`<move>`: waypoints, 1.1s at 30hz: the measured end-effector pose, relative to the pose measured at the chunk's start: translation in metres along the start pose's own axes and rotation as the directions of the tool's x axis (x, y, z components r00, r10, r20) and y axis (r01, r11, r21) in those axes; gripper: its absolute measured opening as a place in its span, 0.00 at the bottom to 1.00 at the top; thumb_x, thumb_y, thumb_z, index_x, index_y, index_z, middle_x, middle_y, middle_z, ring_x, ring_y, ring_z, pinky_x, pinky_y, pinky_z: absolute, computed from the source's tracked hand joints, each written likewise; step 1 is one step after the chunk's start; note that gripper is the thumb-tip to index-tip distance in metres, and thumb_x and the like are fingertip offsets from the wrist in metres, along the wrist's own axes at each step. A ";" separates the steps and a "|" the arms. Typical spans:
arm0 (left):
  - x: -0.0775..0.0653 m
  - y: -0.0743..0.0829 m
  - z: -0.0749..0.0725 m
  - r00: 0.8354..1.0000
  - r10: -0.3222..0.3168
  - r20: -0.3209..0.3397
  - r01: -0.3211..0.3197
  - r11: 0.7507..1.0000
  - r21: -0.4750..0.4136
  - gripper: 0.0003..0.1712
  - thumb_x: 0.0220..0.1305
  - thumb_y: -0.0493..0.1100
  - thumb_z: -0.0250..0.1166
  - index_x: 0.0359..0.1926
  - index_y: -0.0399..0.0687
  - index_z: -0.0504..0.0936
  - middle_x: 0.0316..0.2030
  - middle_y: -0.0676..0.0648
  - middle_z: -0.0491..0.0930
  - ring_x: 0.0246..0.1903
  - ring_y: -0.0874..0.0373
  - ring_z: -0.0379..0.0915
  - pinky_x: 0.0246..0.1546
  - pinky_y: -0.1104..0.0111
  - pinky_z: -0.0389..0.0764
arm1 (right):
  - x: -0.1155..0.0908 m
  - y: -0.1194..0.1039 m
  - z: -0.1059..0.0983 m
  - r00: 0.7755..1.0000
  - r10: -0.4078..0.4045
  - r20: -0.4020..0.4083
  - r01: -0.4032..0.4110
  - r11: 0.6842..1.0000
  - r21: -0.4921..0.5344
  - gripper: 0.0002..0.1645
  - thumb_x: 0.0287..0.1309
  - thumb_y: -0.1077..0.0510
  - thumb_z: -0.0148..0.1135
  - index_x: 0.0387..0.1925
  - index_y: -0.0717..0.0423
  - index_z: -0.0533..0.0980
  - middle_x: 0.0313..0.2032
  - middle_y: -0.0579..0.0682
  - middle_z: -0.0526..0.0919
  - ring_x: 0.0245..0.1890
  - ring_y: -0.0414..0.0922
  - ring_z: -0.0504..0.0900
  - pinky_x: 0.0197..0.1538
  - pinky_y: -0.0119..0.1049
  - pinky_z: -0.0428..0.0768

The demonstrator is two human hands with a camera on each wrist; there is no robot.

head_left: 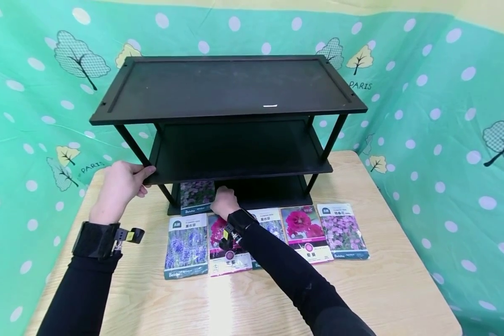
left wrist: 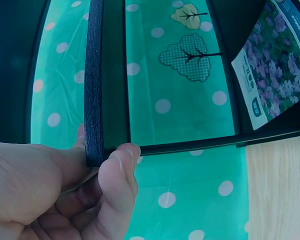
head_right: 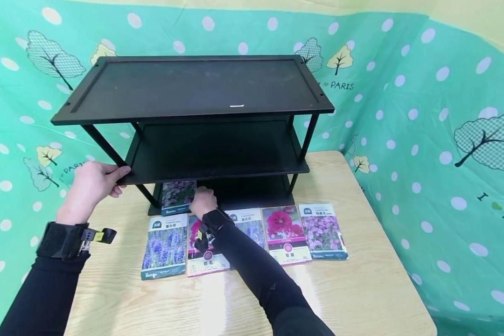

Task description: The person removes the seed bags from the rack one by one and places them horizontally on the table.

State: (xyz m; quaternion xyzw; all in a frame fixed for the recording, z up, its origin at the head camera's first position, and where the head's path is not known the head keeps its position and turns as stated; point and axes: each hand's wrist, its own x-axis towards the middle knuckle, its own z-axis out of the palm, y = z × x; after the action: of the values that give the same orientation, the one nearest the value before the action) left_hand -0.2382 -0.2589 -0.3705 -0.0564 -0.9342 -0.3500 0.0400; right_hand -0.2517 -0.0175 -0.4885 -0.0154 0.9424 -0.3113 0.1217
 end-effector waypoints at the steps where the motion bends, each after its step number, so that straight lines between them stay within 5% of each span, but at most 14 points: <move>1: 0.000 -0.001 0.000 1.000 -0.001 -0.002 0.001 1.000 0.001 0.22 0.80 0.46 0.58 0.41 0.29 0.88 0.19 0.44 0.83 0.15 0.59 0.79 0.19 0.72 0.79 | 0.001 0.000 0.000 1.000 0.010 0.006 -0.010 1.000 0.010 0.13 0.64 0.63 0.65 0.47 0.66 0.75 0.34 0.58 0.77 0.27 0.50 0.76 0.30 0.38 0.69; 4: 0.001 -0.001 0.000 1.000 -0.007 -0.007 0.008 1.000 0.005 0.22 0.80 0.47 0.59 0.42 0.30 0.88 0.19 0.44 0.83 0.15 0.58 0.79 0.19 0.72 0.78 | 0.004 0.001 -0.002 0.998 0.060 0.011 -0.061 0.997 0.037 0.20 0.62 0.61 0.67 0.51 0.68 0.73 0.40 0.62 0.79 0.32 0.51 0.78 0.33 0.39 0.74; 9: 0.003 0.001 0.000 1.000 -0.007 -0.004 0.007 1.000 0.012 0.21 0.79 0.46 0.59 0.42 0.29 0.88 0.19 0.42 0.83 0.14 0.58 0.79 0.18 0.72 0.77 | 0.008 0.009 0.002 0.990 0.134 0.044 -0.141 0.961 0.237 0.03 0.53 0.68 0.68 0.29 0.65 0.81 0.26 0.56 0.86 0.21 0.43 0.80 0.24 0.31 0.76; 12: 0.001 0.001 0.001 1.000 -0.007 0.000 0.007 1.000 0.013 0.21 0.79 0.46 0.59 0.41 0.29 0.88 0.20 0.41 0.83 0.15 0.57 0.79 0.18 0.72 0.77 | 0.003 0.013 0.003 0.981 0.155 0.114 -0.189 0.877 0.441 0.08 0.52 0.73 0.64 0.21 0.65 0.83 0.20 0.55 0.86 0.13 0.38 0.77 0.19 0.26 0.75; 15: 0.000 0.001 0.002 1.000 -0.014 0.002 0.014 1.000 0.011 0.21 0.79 0.46 0.60 0.41 0.29 0.88 0.19 0.42 0.83 0.15 0.57 0.79 0.18 0.72 0.77 | -0.006 0.016 -0.001 0.977 0.139 0.161 -0.207 0.784 0.585 0.06 0.54 0.74 0.63 0.28 0.71 0.85 0.24 0.59 0.88 0.15 0.37 0.78 0.20 0.24 0.77; 18: 0.000 0.002 0.002 1.000 -0.022 0.008 0.022 1.000 0.001 0.21 0.79 0.45 0.59 0.42 0.29 0.88 0.19 0.44 0.83 0.16 0.57 0.80 0.19 0.72 0.78 | -0.015 0.021 -0.006 0.977 0.108 0.182 -0.202 0.730 0.653 0.06 0.58 0.74 0.62 0.34 0.75 0.84 0.25 0.60 0.87 0.15 0.37 0.77 0.21 0.24 0.76; 27: 0.001 0.002 0.000 1.000 -0.022 0.000 0.022 1.000 0.012 0.20 0.79 0.44 0.60 0.42 0.28 0.87 0.19 0.42 0.83 0.14 0.56 0.79 0.17 0.72 0.77 | -0.051 0.038 -0.023 0.975 0.032 0.222 -0.169 0.753 0.636 0.06 0.66 0.70 0.63 0.39 0.72 0.83 0.30 0.61 0.88 0.22 0.39 0.81 0.28 0.29 0.82; 33: 0.001 0.001 -0.001 0.999 -0.046 0.011 0.046 0.999 0.016 0.22 0.79 0.46 0.60 0.41 0.29 0.88 0.19 0.44 0.83 0.15 0.56 0.79 0.18 0.71 0.78 | -0.084 0.039 -0.020 0.949 0.029 0.315 -0.247 0.689 0.682 0.03 0.65 0.69 0.65 0.37 0.69 0.82 0.30 0.60 0.88 0.23 0.41 0.82 0.30 0.32 0.84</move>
State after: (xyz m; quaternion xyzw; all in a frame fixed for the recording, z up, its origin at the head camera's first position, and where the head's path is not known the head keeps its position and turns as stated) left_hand -0.2391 -0.2585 -0.3688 -0.0365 -0.9382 -0.3430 0.0271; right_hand -0.1729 0.0342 -0.4778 0.0611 0.7193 -0.6360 0.2728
